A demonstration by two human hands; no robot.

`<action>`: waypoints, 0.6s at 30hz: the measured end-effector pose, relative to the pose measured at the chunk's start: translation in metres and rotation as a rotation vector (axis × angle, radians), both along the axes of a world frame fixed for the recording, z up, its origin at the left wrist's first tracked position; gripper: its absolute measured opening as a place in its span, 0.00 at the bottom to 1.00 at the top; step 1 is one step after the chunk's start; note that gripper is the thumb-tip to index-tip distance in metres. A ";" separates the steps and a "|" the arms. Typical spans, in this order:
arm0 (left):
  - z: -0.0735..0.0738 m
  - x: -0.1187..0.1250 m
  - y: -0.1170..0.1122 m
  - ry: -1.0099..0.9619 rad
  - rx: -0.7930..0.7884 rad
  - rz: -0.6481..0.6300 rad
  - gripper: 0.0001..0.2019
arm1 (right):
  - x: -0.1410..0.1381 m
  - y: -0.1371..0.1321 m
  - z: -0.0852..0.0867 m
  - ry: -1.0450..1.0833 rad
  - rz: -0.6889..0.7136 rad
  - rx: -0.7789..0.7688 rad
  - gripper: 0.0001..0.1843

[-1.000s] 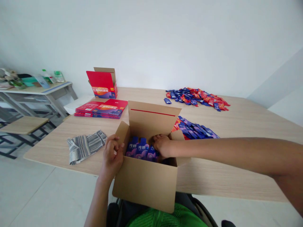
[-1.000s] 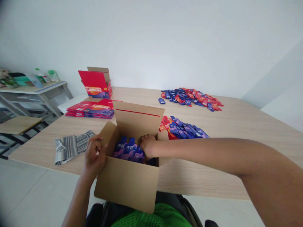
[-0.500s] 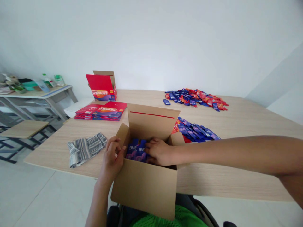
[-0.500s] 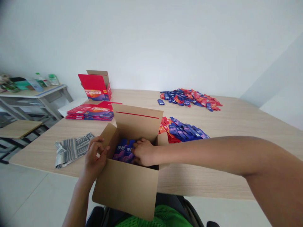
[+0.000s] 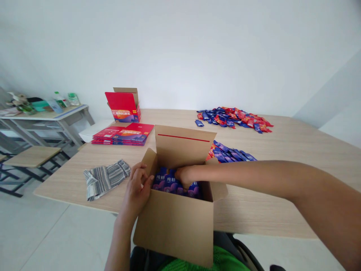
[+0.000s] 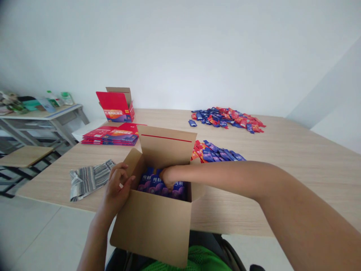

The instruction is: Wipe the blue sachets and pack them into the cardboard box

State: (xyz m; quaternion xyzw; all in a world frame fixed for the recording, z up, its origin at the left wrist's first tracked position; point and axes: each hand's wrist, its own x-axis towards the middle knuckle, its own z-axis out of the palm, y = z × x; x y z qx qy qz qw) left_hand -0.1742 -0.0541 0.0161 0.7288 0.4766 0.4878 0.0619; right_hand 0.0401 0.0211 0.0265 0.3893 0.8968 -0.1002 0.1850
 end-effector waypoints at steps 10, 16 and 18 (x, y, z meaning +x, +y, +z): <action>-0.004 -0.002 0.006 0.006 0.054 0.001 0.08 | 0.043 -0.071 0.053 0.080 0.084 0.126 0.25; -0.001 -0.002 0.005 0.030 0.066 -0.006 0.09 | 0.089 -0.066 0.096 0.370 0.098 0.446 0.21; -0.001 -0.003 0.006 0.038 0.086 -0.009 0.09 | 0.109 -0.051 0.100 0.388 -0.038 0.511 0.23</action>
